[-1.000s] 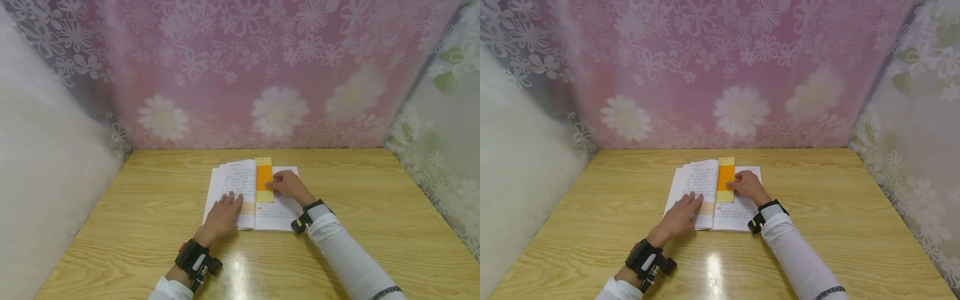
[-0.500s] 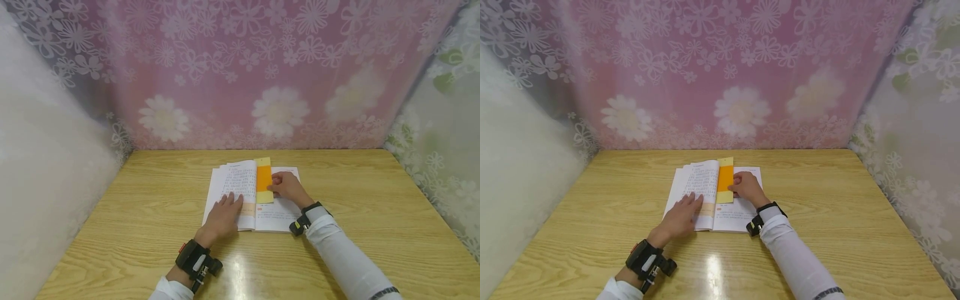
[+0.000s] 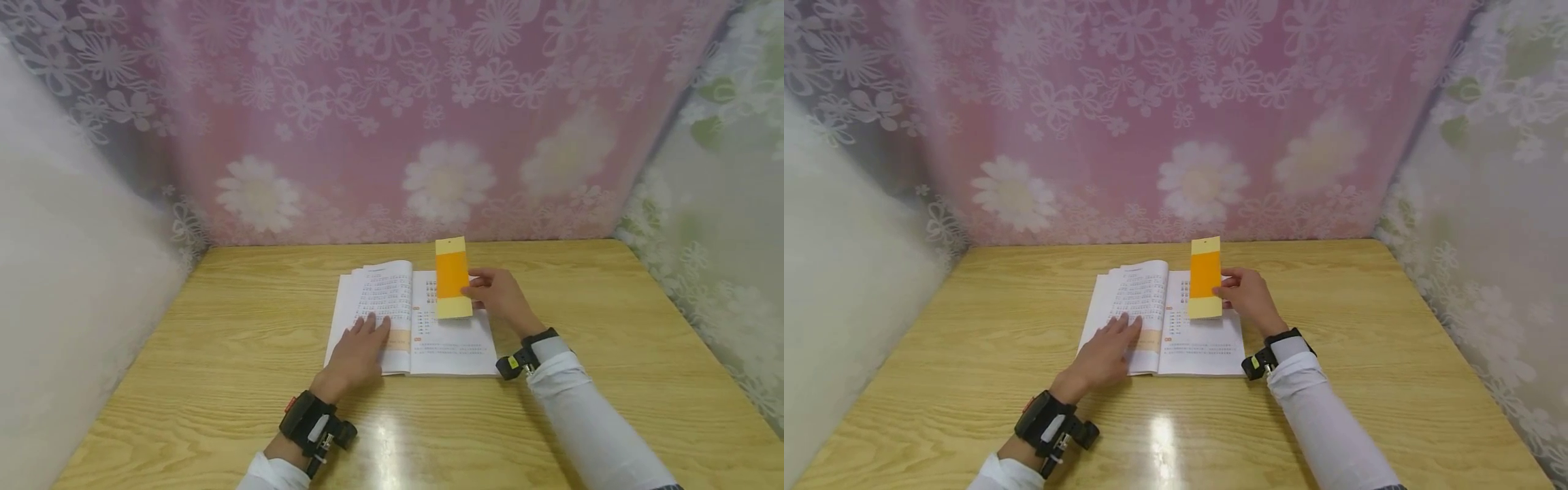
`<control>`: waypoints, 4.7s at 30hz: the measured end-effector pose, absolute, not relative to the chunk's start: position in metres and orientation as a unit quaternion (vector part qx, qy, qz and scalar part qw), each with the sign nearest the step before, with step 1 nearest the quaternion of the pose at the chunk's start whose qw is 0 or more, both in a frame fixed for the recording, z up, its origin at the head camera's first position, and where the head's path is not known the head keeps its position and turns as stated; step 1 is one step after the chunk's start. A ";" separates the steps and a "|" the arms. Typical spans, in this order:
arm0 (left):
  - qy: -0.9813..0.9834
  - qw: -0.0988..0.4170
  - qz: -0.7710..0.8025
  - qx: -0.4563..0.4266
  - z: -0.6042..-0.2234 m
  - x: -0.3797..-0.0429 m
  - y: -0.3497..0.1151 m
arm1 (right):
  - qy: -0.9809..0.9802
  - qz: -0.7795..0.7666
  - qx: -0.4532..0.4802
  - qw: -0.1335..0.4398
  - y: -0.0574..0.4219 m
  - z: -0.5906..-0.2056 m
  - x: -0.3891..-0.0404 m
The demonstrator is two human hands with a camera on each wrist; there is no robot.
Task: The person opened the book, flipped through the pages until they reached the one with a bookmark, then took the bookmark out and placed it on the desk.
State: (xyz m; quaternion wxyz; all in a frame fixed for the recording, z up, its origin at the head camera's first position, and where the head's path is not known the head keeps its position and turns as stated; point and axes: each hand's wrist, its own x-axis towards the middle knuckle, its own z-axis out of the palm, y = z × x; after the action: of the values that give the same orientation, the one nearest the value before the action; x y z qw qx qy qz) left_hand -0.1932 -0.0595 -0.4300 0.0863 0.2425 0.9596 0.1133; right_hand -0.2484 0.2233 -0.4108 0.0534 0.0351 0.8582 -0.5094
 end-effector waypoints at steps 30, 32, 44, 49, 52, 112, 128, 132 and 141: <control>0.960 0.078 0.113 0.243 -0.429 -0.191 -0.064 | 0.886 -0.455 0.082 0.037 0.332 -0.415 -0.207; 0.959 0.078 0.114 0.246 -0.430 -0.190 -0.064 | 0.891 -0.444 0.088 0.039 0.333 -0.417 -0.206; 0.958 0.076 0.119 0.250 -0.434 -0.190 -0.061 | 0.919 -0.381 0.088 0.045 0.341 -0.426 -0.205; 0.957 0.078 0.119 0.253 -0.432 -0.189 -0.061 | 0.945 -0.316 0.069 0.036 0.342 -0.428 -0.206; 0.955 0.077 0.118 0.259 -0.430 -0.189 -0.063 | 0.951 -0.301 0.059 0.031 0.341 -0.427 -0.206; 0.930 0.003 0.354 0.092 -0.428 -0.207 -0.104 | 0.940 -0.340 0.012 -0.033 0.291 -0.424 -0.205; 0.827 0.064 0.556 0.039 -0.406 -0.209 -0.106 | 0.939 -0.341 0.020 -0.034 0.297 -0.427 -0.202; 0.812 0.061 0.578 0.053 -0.398 -0.209 -0.101 | 0.937 -0.347 0.023 -0.040 0.300 -0.425 -0.199; 0.670 0.096 0.713 0.183 -0.390 -0.214 -0.079 | 0.931 -0.361 0.025 -0.048 0.303 -0.419 -0.194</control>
State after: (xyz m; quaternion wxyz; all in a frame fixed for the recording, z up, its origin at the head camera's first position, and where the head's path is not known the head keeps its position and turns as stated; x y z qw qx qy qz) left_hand -0.2139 -0.0787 -0.3902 0.0963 0.1829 0.6699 0.7131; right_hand -0.1943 0.3033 -0.4192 -0.0476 0.0252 0.9310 -0.3611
